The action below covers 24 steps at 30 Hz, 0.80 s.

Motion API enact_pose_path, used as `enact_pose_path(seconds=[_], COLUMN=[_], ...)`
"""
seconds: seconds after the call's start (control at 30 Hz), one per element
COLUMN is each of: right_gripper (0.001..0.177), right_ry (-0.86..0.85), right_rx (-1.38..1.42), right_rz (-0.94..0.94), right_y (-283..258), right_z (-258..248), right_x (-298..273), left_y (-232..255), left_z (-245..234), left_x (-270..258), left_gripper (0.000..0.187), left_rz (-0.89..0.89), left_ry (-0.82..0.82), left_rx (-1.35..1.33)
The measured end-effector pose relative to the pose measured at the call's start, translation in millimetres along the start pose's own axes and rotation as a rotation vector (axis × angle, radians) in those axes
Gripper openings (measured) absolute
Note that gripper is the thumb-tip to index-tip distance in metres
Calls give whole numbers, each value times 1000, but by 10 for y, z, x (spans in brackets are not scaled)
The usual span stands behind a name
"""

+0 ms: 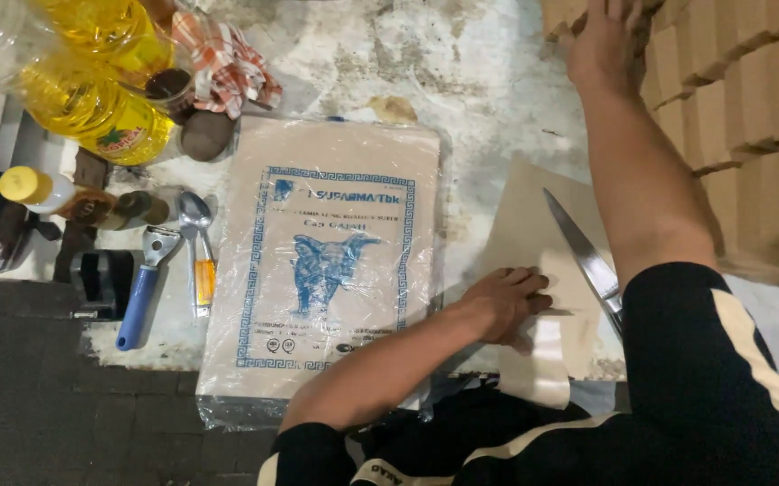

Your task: The person assembles small cardboard boxes by folding and tucking flaps, then places a sheet of white paper inside each box. The person repeats this process for multiple boxes on a cluttered work table.

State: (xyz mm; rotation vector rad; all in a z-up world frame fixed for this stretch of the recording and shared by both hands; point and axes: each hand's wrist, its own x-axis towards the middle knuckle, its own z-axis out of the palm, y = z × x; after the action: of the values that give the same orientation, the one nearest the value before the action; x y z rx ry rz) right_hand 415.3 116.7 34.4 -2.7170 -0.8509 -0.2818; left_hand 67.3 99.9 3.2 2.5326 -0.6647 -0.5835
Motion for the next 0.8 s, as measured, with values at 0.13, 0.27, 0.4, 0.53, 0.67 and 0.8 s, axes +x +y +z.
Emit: enact_pose_path(seconds=[0.13,0.27,0.4,0.53,0.67,0.8], right_gripper=[45,28,45,43,39,38], right_ry=[117,179,343,263,233,356], right_rx=[-86,-35,371,514,976,924], right_rz=[-33,-10,-217,-175,-221,-245], right_y=[-136,-92,-150,-242,39,296], right_z=[-319,-415,-465,-875,-1007,-1145], right_x=[-170,-427,-873,-1707,-2710,-3521], left_y=[58,48,-80,-145,-351,-325], left_z=[-154,37,384,332,402,-5], left_x=[-112,-136,87,118,164,16], left_gripper=[75,32,33,49,45,35], left_rz=[6,154,201,194,33,-107], left_ry=[-51,207,206,309,481,638], left_rx=[1,-155,-122,-142,-169,-178])
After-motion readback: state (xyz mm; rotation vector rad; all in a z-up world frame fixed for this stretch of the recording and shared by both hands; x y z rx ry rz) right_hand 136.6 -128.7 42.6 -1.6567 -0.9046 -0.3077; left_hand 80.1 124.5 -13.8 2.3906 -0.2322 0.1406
